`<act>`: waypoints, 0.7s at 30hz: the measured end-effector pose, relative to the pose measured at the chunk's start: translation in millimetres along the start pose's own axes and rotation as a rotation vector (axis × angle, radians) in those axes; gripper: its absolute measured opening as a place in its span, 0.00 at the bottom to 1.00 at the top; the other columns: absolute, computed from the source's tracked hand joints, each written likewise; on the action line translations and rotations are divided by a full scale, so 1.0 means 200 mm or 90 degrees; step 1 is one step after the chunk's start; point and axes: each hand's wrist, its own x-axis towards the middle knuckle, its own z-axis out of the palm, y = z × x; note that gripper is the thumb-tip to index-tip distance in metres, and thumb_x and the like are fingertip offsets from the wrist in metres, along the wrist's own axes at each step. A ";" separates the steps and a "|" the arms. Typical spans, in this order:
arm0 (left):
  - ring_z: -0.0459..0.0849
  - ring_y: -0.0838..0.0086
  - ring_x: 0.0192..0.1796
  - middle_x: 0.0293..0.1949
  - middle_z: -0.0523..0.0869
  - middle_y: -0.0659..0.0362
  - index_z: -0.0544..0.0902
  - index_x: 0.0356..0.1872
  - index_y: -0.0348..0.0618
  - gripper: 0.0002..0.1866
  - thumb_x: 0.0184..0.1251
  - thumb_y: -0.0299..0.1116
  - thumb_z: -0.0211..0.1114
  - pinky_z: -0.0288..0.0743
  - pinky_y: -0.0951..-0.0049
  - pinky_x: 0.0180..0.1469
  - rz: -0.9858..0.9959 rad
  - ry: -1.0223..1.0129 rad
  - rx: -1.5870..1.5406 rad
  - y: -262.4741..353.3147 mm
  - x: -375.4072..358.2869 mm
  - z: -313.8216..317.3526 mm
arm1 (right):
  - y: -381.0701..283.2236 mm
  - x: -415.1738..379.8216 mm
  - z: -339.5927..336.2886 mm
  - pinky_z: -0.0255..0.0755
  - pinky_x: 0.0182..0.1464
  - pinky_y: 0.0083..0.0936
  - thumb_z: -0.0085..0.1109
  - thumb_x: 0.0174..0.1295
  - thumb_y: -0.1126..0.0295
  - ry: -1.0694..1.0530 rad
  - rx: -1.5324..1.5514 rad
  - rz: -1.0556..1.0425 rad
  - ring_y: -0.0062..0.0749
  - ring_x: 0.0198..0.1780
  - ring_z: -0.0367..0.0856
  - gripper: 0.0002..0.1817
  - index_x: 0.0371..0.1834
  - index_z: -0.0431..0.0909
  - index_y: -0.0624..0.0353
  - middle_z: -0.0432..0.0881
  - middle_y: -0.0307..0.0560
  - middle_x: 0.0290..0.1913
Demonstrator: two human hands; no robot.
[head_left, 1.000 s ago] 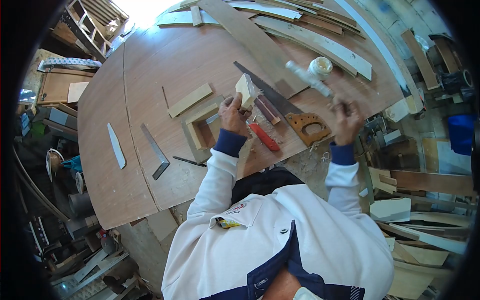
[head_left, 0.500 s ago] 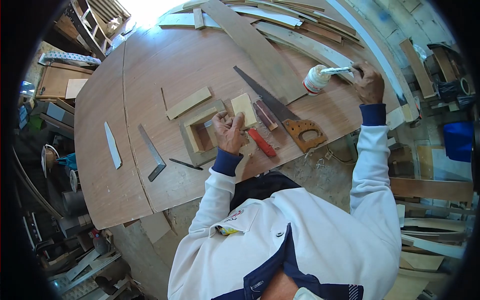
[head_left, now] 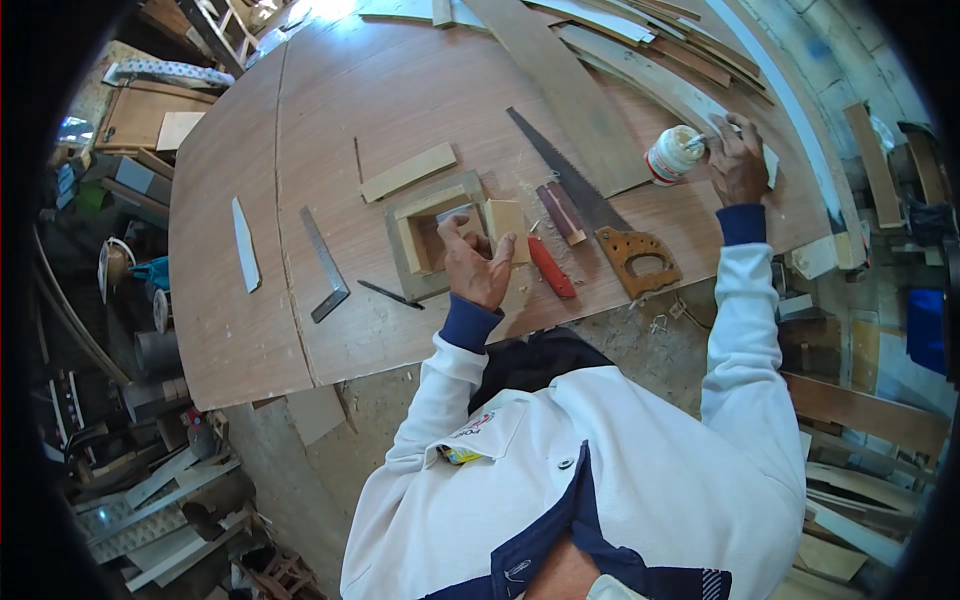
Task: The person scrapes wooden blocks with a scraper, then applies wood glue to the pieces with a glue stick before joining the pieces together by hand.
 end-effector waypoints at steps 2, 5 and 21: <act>0.76 0.73 0.21 0.19 0.77 0.58 0.61 0.54 0.37 0.31 0.55 0.29 0.71 0.67 0.71 0.26 0.002 0.022 0.072 -0.01 0.00 -0.01 | -0.12 -0.03 -0.05 0.74 0.51 0.37 0.59 0.61 0.65 -0.001 0.058 0.021 0.46 0.49 0.79 0.12 0.46 0.82 0.53 0.79 0.50 0.49; 0.78 0.64 0.21 0.18 0.78 0.54 0.61 0.54 0.37 0.32 0.53 0.31 0.72 0.70 0.66 0.27 0.016 0.044 0.180 -0.04 0.01 -0.02 | -0.30 -0.16 -0.06 0.75 0.51 0.35 0.61 0.59 0.68 -0.076 0.234 0.033 0.47 0.47 0.81 0.11 0.44 0.82 0.57 0.81 0.52 0.46; 0.82 0.38 0.41 0.36 0.82 0.34 0.58 0.57 0.37 0.33 0.56 0.36 0.68 0.74 0.48 0.46 -0.022 0.032 0.360 -0.03 0.10 -0.01 | -0.88 -0.67 0.14 0.75 0.49 0.32 0.61 0.58 0.73 -0.276 0.572 0.085 0.43 0.45 0.83 0.08 0.40 0.82 0.64 0.83 0.52 0.42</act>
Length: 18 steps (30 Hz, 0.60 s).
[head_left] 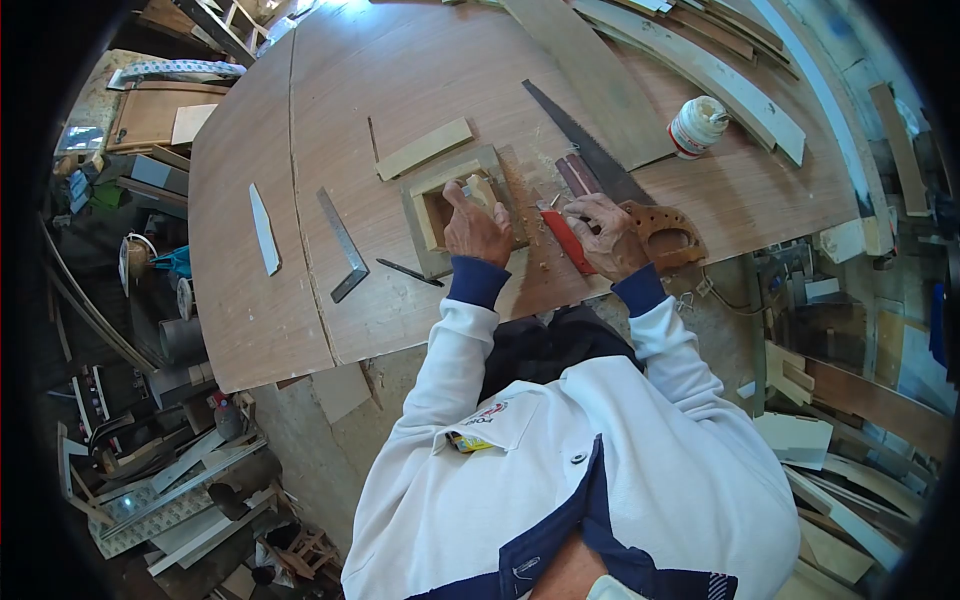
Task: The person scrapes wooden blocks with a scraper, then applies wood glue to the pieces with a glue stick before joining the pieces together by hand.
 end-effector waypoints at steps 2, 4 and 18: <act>0.82 0.39 0.40 0.36 0.82 0.34 0.57 0.57 0.37 0.32 0.57 0.34 0.66 0.74 0.49 0.45 0.020 -0.003 0.010 -0.02 0.00 0.01 | 0.00 -0.01 0.00 0.75 0.49 0.32 0.61 0.58 0.73 -0.003 0.001 0.012 0.43 0.45 0.83 0.08 0.40 0.82 0.64 0.83 0.52 0.42; 0.82 0.39 0.39 0.35 0.82 0.35 0.55 0.57 0.38 0.32 0.58 0.33 0.65 0.75 0.50 0.43 0.041 -0.006 0.018 -0.02 0.00 0.01 | 0.00 -0.01 0.01 0.75 0.48 0.33 0.61 0.57 0.72 0.015 0.008 0.016 0.44 0.44 0.82 0.07 0.37 0.83 0.62 0.83 0.51 0.41; 0.83 0.40 0.40 0.35 0.83 0.34 0.57 0.58 0.36 0.34 0.57 0.37 0.66 0.75 0.49 0.46 0.006 -0.056 0.029 -0.03 0.03 0.04 | -0.02 -0.05 0.07 0.75 0.49 0.32 0.61 0.56 0.73 0.007 0.005 0.026 0.44 0.44 0.83 0.07 0.37 0.83 0.61 0.84 0.50 0.40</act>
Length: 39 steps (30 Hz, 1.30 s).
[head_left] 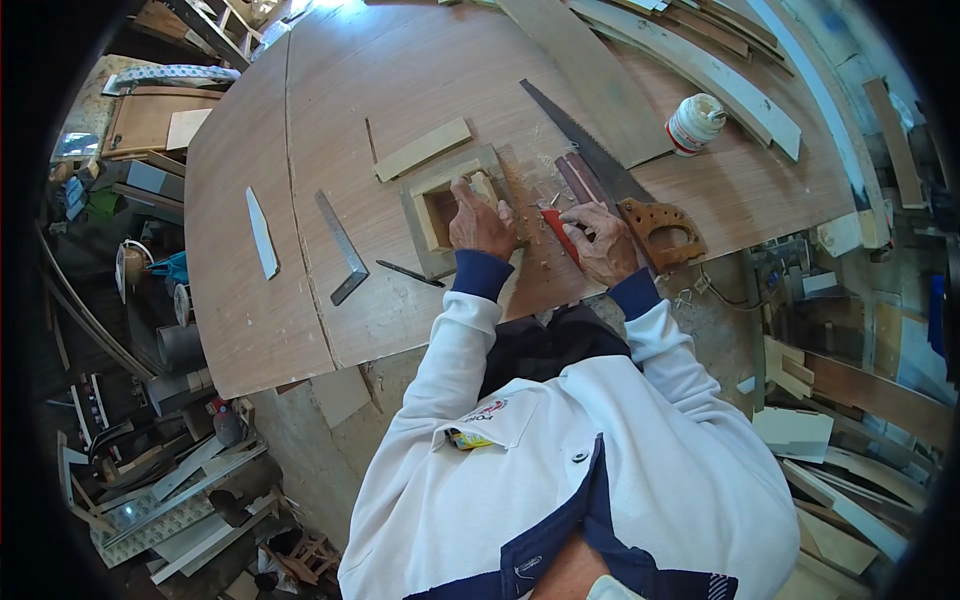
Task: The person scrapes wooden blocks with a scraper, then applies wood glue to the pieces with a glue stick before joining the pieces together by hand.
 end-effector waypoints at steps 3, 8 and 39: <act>0.83 0.40 0.40 0.35 0.83 0.34 0.57 0.59 0.36 0.34 0.57 0.36 0.66 0.75 0.49 0.46 0.023 0.020 0.000 -0.01 0.01 0.02 | -0.01 0.00 0.00 0.75 0.48 0.32 0.62 0.56 0.72 -0.001 -0.006 0.003 0.43 0.43 0.83 0.07 0.37 0.84 0.60 0.84 0.50 0.39; 0.83 0.40 0.38 0.39 0.81 0.34 0.55 0.58 0.33 0.32 0.60 0.33 0.63 0.77 0.51 0.42 0.026 -0.024 0.005 0.00 0.02 0.00 | -0.01 -0.01 0.03 0.75 0.49 0.31 0.63 0.56 0.71 -0.003 0.006 0.018 0.42 0.44 0.83 0.08 0.37 0.83 0.60 0.84 0.49 0.40; 0.83 0.56 0.52 0.49 0.85 0.45 0.81 0.55 0.40 0.21 0.62 0.38 0.61 0.73 0.66 0.57 0.288 -0.378 -0.080 -0.26 0.56 -0.26 | -0.28 0.06 0.49 0.74 0.49 0.39 0.57 0.61 0.54 0.075 -0.128 0.128 0.49 0.47 0.80 0.21 0.46 0.79 0.61 0.81 0.53 0.44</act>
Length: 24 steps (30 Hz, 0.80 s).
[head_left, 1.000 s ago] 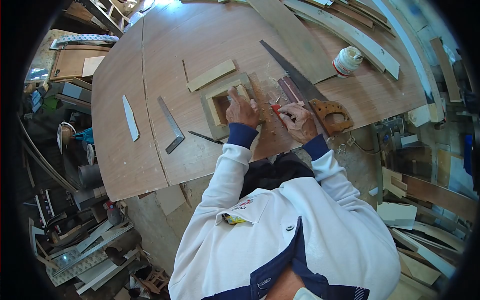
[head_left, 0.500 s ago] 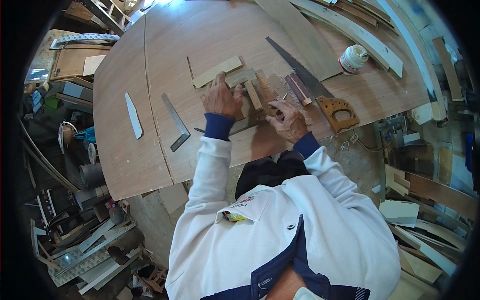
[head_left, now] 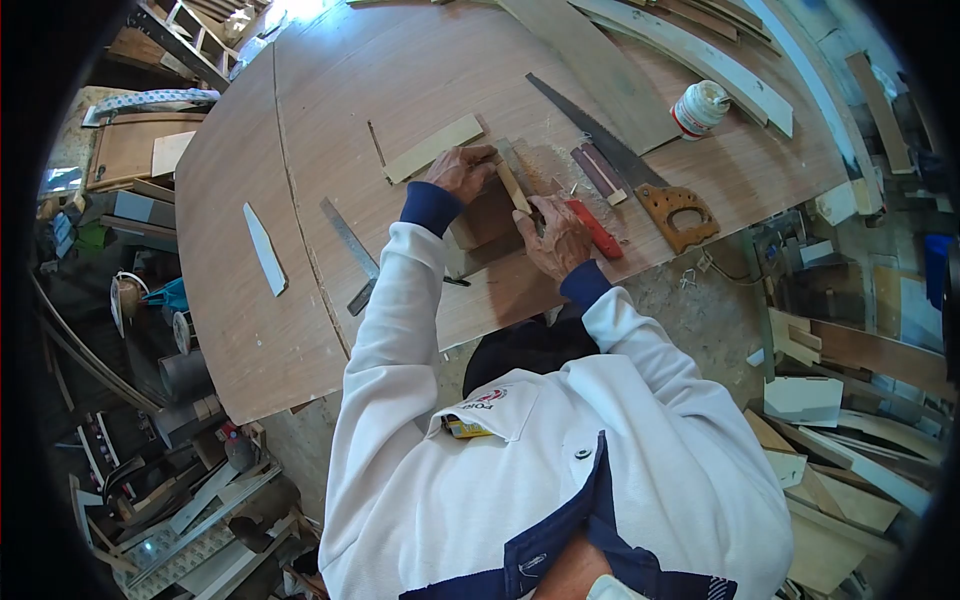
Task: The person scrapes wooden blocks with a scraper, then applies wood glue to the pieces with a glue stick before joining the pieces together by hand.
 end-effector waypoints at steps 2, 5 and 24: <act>0.83 0.56 0.51 0.47 0.85 0.45 0.81 0.54 0.39 0.21 0.63 0.39 0.61 0.73 0.66 0.56 -0.006 -0.009 -0.017 0.00 0.02 0.00 | -0.01 0.00 0.01 0.74 0.48 0.40 0.57 0.61 0.54 0.008 -0.007 0.008 0.49 0.47 0.80 0.20 0.46 0.79 0.60 0.81 0.53 0.44; 0.85 0.57 0.49 0.45 0.86 0.45 0.83 0.51 0.39 0.20 0.63 0.41 0.63 0.74 0.67 0.54 0.012 0.008 -0.013 -0.01 0.04 0.03 | -0.02 0.00 0.02 0.74 0.47 0.39 0.58 0.60 0.55 0.028 -0.011 0.013 0.48 0.45 0.81 0.19 0.44 0.81 0.60 0.81 0.52 0.43; 0.86 0.60 0.46 0.43 0.87 0.43 0.83 0.49 0.34 0.23 0.61 0.44 0.65 0.75 0.67 0.52 -0.017 0.046 -0.030 -0.04 0.06 0.07 | -0.01 -0.05 0.01 0.74 0.46 0.40 0.63 0.54 0.58 0.078 -0.082 -0.032 0.46 0.46 0.78 0.16 0.38 0.80 0.57 0.79 0.49 0.41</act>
